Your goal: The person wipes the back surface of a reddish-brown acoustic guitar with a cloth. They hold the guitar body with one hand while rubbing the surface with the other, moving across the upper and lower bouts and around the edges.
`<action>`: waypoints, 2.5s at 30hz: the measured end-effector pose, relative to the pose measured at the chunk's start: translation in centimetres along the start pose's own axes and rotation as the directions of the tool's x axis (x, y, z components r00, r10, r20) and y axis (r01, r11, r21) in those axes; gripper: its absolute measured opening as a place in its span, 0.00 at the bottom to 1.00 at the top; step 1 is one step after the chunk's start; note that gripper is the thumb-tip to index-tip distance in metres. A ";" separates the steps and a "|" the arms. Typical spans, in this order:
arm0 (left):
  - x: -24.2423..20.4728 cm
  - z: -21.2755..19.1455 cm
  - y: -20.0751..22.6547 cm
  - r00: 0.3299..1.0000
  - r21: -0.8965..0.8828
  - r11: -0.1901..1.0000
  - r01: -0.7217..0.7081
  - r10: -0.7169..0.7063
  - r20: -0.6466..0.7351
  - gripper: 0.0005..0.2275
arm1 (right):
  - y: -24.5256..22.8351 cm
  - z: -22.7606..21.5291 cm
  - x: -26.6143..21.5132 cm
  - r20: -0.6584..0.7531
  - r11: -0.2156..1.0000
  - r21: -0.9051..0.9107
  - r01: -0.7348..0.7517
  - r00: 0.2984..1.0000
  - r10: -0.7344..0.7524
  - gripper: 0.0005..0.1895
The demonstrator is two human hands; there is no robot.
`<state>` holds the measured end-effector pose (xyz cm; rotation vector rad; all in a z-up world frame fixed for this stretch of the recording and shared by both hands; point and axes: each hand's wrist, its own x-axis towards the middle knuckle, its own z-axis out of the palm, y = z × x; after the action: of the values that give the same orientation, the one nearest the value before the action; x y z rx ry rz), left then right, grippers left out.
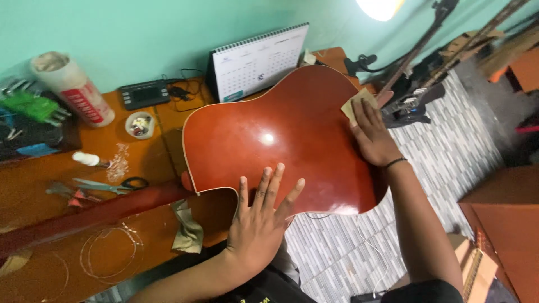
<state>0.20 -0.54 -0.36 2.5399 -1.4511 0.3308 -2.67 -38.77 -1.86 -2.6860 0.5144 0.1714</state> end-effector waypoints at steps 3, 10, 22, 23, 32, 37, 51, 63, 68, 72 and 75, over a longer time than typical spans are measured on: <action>0.1 -0.2 0.0 1.000 -0.029 1.000 -0.011 0.011 -0.001 0.40 | -6.1 0.6 -3.3 -0.168 0.979 -0.171 0.112 0.976 -0.141 0.46; 0.0 -0.2 0.0 1.000 -0.040 0.999 -0.008 0.007 -0.003 0.46 | -7.8 2.6 -7.9 0.131 0.966 0.038 0.254 0.958 -0.257 0.39; 0.2 -0.5 -0.2 0.998 -0.073 0.997 -0.019 0.023 0.054 0.44 | -12.9 3.5 -16.6 0.109 0.967 -0.008 0.255 0.961 -0.252 0.50; 0.2 -0.3 -0.2 0.997 -0.068 0.998 -0.019 0.023 0.067 0.44 | -10.5 4.1 -16.9 0.048 0.984 0.063 0.164 0.985 -0.167 0.48; 0.5 -0.4 0.1 0.994 -0.066 0.998 0.014 -0.006 0.112 0.47 | -13.6 8.4 -18.9 -0.196 0.969 -0.127 0.212 0.952 -0.233 0.52; 0.3 -0.5 -0.1 0.993 -0.037 0.999 0.021 -0.017 0.119 0.44 | -11.1 7.4 -17.3 -0.231 0.925 -0.227 0.306 0.905 -0.356 0.44; 3.2 2.3 6.0 0.958 -0.245 0.938 -0.246 0.273 0.085 0.37 | -8.1 3.6 -17.8 -0.168 0.995 0.024 -0.102 0.980 0.104 0.32; 4.3 1.6 6.8 0.964 -0.227 0.953 -0.201 0.234 0.130 0.33 | -5.3 3.8 -20.4 -0.500 0.980 -0.086 -0.179 0.858 0.113 0.20; 4.9 1.2 7.7 0.919 -0.286 0.924 -0.255 0.324 0.227 0.31 | -4.7 2.5 -17.9 -0.491 0.985 -0.082 0.152 0.854 -0.173 0.14; 5.0 0.4 7.5 0.907 -0.243 0.938 -0.248 0.313 0.282 0.31 | -4.9 1.8 -15.2 -0.318 0.945 -0.045 0.325 0.892 -0.322 0.16; 5.2 -0.8 6.1 0.891 -0.272 0.933 -0.236 0.319 0.323 0.31 | -4.8 2.2 -14.5 -0.206 0.921 -0.102 0.376 0.898 -0.389 0.23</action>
<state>-2.56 -7.69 2.25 2.2887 -1.8707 -0.2723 -14.37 -29.04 0.62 -2.8169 0.0317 -0.2335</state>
